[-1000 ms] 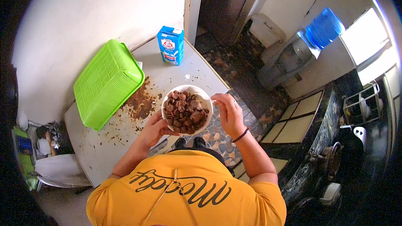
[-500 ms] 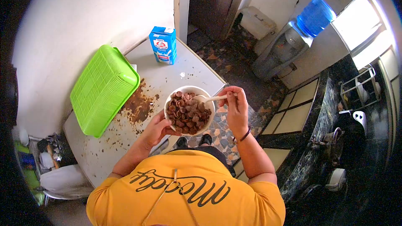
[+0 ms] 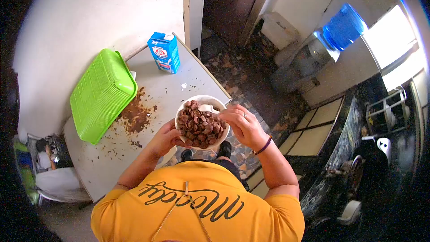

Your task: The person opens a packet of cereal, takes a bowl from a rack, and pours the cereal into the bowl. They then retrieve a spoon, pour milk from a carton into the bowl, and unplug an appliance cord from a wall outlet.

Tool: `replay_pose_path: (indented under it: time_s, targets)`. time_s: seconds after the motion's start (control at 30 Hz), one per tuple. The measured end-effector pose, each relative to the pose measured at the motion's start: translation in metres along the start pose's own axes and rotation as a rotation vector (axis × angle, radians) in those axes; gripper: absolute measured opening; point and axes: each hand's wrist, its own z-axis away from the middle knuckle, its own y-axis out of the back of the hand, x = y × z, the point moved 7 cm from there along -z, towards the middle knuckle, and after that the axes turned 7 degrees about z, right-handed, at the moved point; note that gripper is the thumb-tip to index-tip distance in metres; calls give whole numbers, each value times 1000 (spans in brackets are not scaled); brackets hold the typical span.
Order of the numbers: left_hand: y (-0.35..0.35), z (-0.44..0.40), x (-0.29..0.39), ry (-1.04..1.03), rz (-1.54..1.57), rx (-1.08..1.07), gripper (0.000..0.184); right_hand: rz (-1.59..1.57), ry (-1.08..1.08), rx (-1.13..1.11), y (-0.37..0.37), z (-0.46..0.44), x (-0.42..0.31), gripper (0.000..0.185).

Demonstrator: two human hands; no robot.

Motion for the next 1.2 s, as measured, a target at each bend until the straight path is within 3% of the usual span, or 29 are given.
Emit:
replay_pose_path:
  time_s: [0.23,0.37,0.4,0.43,0.5,0.57,0.63,0.83,0.93,1.0,1.03,1.1,1.2]
  targets:
    - [-46,-47,-27,-89,104,58,52,-88,-46,87,71,18,71,21]
    - [-76,-75,-43,-150,147,117,52,-17,-18,2,85,34,111,22]
    - [-83,-80,-48,-170,163,153,52,-57,-142,-18,86,46,129,18]
    - [-90,-86,-52,-182,178,166,52,-66,-131,-36,87,53,133,18]
    - [-107,-98,-55,-236,175,160,53,-327,-481,85,90,70,166,13]
    - [-120,-105,-56,-253,154,175,53,-382,-495,106,93,74,181,13]
    - [-128,-112,-58,-258,112,199,54,-574,-671,171,95,79,200,12]
    - [-142,-121,-55,-291,120,236,51,-601,-551,207,116,62,207,11]
    - [-141,-125,-55,-283,167,265,51,-490,-361,216,135,48,188,10]
    - [-141,-129,-53,-278,157,260,51,-382,-101,130,141,40,166,16]
    - [-140,-131,-52,-274,149,258,50,-379,-104,135,143,39,168,16]
    - [-137,-135,-50,-270,134,241,50,-332,141,99,147,31,158,21]
    - [-138,-137,-43,-245,84,237,51,-369,129,80,138,21,165,22]
